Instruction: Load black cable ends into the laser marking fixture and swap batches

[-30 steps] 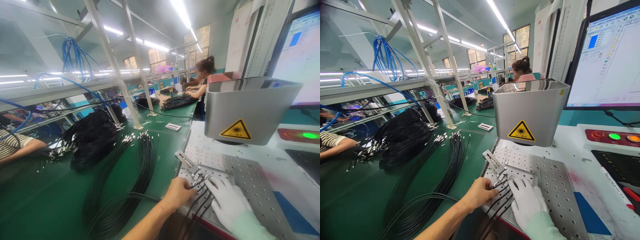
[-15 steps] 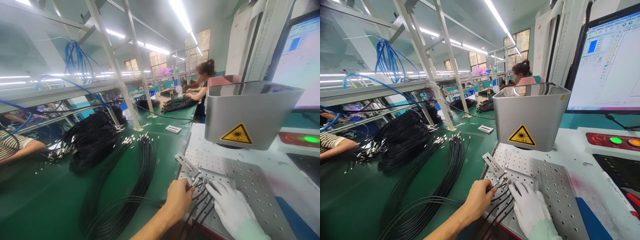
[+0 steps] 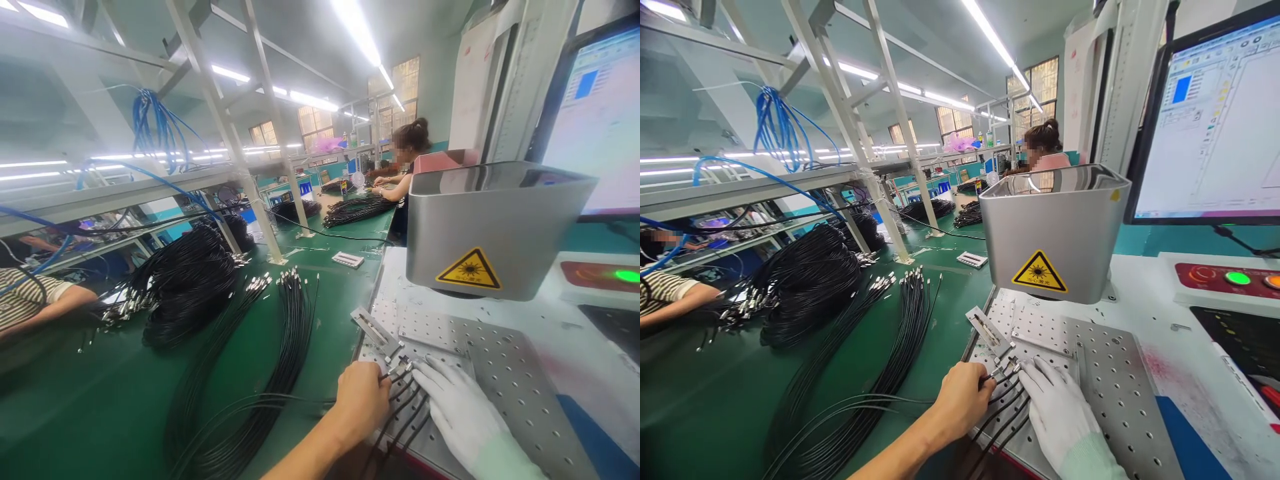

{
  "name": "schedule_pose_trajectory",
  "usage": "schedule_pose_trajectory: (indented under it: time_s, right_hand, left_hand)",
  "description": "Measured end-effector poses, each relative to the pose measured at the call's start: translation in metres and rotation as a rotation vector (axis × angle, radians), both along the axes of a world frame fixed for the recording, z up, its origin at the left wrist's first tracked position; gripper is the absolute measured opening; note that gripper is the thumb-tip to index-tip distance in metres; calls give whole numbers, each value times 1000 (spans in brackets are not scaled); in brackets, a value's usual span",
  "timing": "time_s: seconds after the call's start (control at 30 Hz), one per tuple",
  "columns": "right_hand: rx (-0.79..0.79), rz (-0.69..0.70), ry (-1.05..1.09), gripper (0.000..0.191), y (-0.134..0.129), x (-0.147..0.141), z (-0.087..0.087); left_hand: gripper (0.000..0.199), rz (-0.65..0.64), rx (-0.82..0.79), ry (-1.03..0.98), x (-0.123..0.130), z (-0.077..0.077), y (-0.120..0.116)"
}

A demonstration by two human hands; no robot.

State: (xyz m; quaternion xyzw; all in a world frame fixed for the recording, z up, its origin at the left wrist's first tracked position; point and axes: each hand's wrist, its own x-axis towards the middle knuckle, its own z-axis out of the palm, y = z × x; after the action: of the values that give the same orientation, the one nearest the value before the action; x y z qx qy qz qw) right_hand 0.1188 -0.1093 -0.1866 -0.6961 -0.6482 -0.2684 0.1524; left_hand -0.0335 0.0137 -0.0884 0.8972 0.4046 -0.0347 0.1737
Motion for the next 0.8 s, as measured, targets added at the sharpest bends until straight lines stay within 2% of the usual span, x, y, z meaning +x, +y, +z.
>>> schedule_pose_trajectory:
  time_s: [0.13,0.27,0.37,0.47,0.63,0.73,0.8]
  right_hand:
    - [-41,-36,104,51,3,-7,6]
    - [-59,-37,155,56,8,-11,14]
    - [-53,-39,181,54,14,-9,16]
    - [-60,-31,147,50,18,-7,15]
    - [-80,-51,28,52,19,-8,11]
    - [-23,-23,-26,48,19,-7,6]
    - [21,-4,-42,47,20,-6,3]
  left_hand:
    - [23,-3,-22,-38,0,-2,2]
    - [20,16,-106,-66,0,-3,5]
    - [19,18,-173,-92,1,-3,7]
    - [19,35,-215,-108,0,-3,8]
    - [12,13,-181,-227,-3,-4,6]
    - [12,5,-182,-348,-8,-1,7]
    - [16,33,-258,-399,-15,3,9]
